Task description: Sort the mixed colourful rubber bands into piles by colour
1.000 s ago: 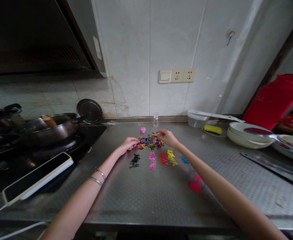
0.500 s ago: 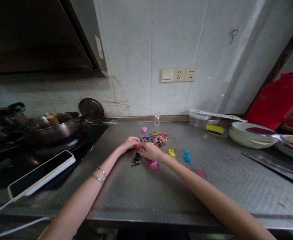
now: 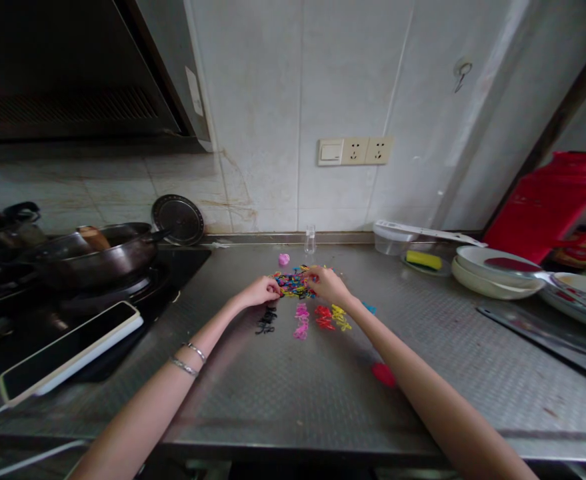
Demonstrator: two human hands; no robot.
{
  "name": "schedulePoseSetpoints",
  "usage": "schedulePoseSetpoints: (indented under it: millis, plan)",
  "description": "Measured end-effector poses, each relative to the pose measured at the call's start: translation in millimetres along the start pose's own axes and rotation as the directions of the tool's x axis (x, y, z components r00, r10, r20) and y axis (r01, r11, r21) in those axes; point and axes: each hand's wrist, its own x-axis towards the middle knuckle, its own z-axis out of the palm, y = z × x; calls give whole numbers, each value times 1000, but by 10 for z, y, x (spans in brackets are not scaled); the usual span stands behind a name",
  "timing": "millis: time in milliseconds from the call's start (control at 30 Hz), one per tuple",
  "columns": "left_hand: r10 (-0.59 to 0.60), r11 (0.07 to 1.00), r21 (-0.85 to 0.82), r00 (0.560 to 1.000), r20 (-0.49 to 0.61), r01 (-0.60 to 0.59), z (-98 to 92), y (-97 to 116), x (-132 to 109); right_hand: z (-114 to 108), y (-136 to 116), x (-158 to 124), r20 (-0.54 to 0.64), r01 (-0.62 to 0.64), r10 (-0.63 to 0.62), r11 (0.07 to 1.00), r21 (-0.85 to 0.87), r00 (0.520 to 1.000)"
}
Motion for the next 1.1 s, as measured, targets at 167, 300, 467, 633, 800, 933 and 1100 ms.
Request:
schedulePoseSetpoints:
  millis: [167,300,467,633,800,933,1100]
  plan:
    - [6,999,49,1000,-16,-5,-22,-3,-6,-20,-4,-10,-1,25,-25,999,-46,1000]
    - [12,999,48,1000,-14,-11,-54,-39,3,-33,8,-13,21,8,-7,998,-59,1000]
    - [21,998,54,1000,-18,-20,-62,-56,2,-26,36,-7,48,38,-36,998,-41,998]
    - [22,1000,-8,998,-50,-22,-55,-46,13,4,49,2,98,101,-98,995,-26,990]
    - [4,999,-37,998,-56,-6,-161,37,-16,62,54,-3,129,231,-222,971,-59,966]
    - [-61,998,-24,988,143,65,-337,140,-124,110,76,0,136,258,-246,963,-79,960]
    - [-103,994,-6,938,332,112,-446,179,-223,132,102,7,175,246,-228,965,-89,958]
